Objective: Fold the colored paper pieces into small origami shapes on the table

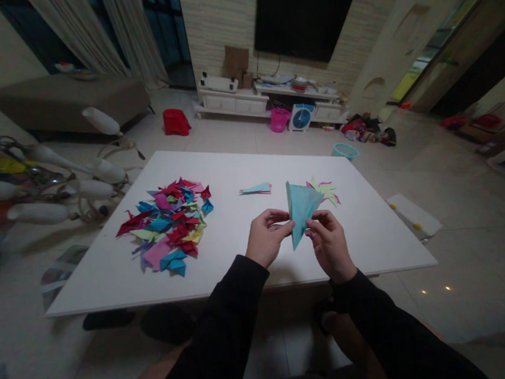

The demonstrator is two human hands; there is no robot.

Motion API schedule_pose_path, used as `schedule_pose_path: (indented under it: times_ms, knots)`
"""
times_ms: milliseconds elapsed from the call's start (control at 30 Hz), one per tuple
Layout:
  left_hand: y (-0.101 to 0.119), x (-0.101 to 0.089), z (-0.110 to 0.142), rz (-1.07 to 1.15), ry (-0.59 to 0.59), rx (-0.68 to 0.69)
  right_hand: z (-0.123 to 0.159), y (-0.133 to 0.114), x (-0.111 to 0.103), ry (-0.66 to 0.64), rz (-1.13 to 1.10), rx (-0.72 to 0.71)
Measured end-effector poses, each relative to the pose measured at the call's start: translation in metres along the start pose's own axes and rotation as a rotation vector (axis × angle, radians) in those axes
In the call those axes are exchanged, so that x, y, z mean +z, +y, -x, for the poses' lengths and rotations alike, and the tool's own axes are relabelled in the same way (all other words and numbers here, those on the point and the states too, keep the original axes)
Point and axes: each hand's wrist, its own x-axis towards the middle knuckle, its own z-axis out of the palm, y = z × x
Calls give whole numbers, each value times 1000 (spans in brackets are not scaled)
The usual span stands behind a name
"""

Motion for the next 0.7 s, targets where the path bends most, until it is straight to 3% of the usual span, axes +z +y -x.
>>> schedule_pose_path:
  times_ms: [367,700]
  knots:
    - [-8,-2,-2,-72,-49,-13,0,1,0,-6,38,-1]
    - [-3,-2,0,-199,15,35,-1,5,-3,-15,58,-79]
